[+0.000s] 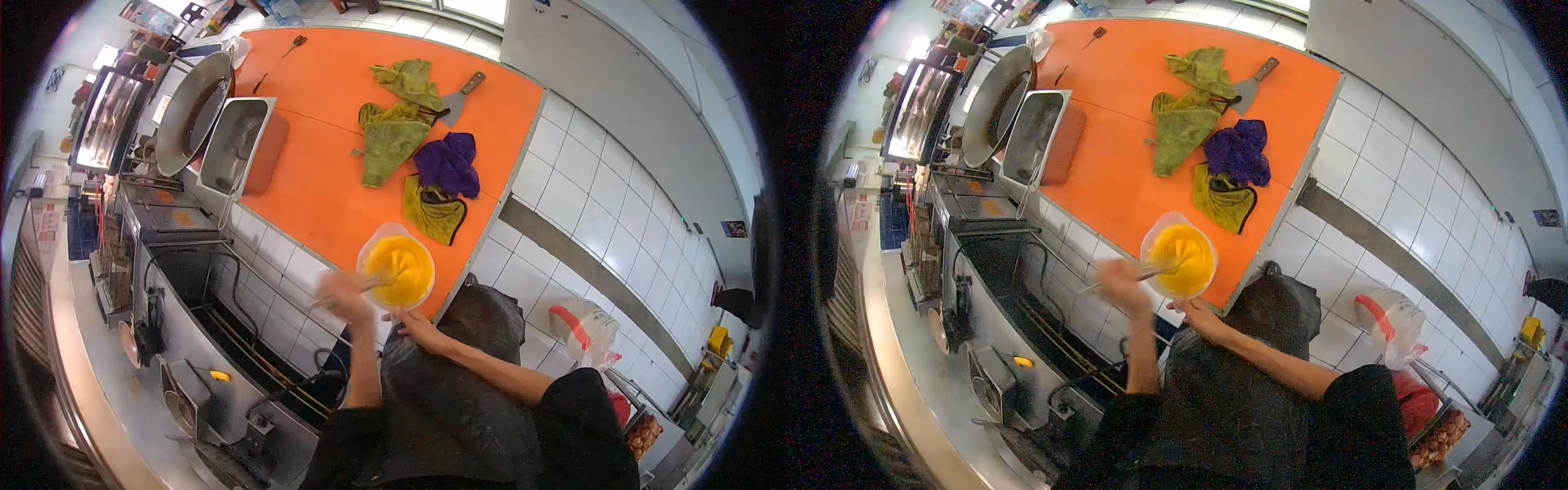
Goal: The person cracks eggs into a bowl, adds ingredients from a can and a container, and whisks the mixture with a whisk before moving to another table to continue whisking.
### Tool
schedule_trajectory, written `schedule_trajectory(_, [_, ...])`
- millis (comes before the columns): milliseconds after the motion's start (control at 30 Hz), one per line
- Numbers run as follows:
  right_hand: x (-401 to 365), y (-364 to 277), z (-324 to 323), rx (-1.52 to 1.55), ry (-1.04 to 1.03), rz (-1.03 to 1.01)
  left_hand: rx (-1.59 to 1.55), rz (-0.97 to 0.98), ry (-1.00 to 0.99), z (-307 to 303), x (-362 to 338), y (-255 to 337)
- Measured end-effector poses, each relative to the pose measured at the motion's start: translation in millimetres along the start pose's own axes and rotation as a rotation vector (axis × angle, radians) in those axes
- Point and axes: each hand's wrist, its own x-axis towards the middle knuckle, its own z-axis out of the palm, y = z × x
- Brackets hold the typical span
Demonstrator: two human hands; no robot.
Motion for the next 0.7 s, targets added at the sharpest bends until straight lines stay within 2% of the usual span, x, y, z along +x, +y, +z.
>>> schedule_trajectory(33, [0.9, -1.2, -0.9, -0.005, -0.036, 0.001, 0.153, 0.01, -0.063, 2.4, -9.8, -31.0])
schedule_trajectory(67, [1.4, -5.7, 0.7, -0.004, -0.036, -0.004, 0.304, 0.021, -0.133, 23.3, -12.2, -29.0])
schedule_trajectory(100, [1.4, -10.8, 0.1, -0.014, -0.031, -0.011, 0.324, 0.09, -0.008, 38.3, -11.5, -20.5])
schedule_trajectory(133, [-5.4, -8.9, 2.3, -0.021, -0.037, 0.003, 0.333, 0.082, 0.0, 29.9, -11.2, 0.5])
schedule_trajectory(200, [-0.1, -12.4, -2.2, -0.058, -0.022, -0.021, -0.04, -0.054, -0.16, 10.9, 14.0, 29.6])
schedule_trajectory(233, [-1.6, -10.5, -2.8, -0.1, -0.011, -0.031, -0.175, -0.049, -0.026, 10.8, 11.5, 13.9])
schedule_trajectory(267, [-5.9, -10.7, -4.0, -0.097, -0.004, -0.03, -0.176, -0.055, -0.031, 4.2, 6.1, -16.7])
schedule_trajectory(333, [-9.1, -17.1, -3.4, -0.127, -0.035, -0.005, 0.137, 0.086, -0.238, -8.2, 3.6, -68.9])
schedule_trajectory(367, [-6.5, -15.4, -5.4, -0.13, -0.031, -0.014, 0.124, -0.046, -0.157, 3.2, 10.9, -47.1])
schedule_trajectory(400, [-9.7, -5.7, -2.1, -0.096, -0.043, -0.02, 0.132, -0.05, -0.148, -9.6, 16.9, -24.1])
schedule_trajectory(467, [-3.4, -8.4, -3.2, -0.05, -0.037, -0.053, -0.181, -0.015, -0.431, -15.3, 35.9, 21.4])
schedule_trajectory(500, [-4.6, -10.0, -4.6, -0.078, -0.018, -0.043, -0.012, 0.032, 0.086, 15.1, 14.3, 13.0])
schedule_trajectory(533, [-6.1, -12.2, -7.2, -0.117, -0.006, -0.032, -0.013, 0.032, 0.09, 22.3, 1.3, -4.6])
schedule_trajectory(600, [-6.0, -8.6, -6.5, -0.096, -0.029, -0.079, 0.112, -0.04, -0.224, 12.1, -1.1, -51.6])
schedule_trajectory(633, [-5.6, -8.5, -9.7, -0.08, -0.043, -0.123, 0.146, -0.109, -0.092, -0.9, 14.1, -65.4])
schedule_trajectory(700, [-8.9, -15.0, -6.9, -0.09, 0.015, -0.105, 0.04, -0.11, -0.099, 14.3, 12.7, -1.6])
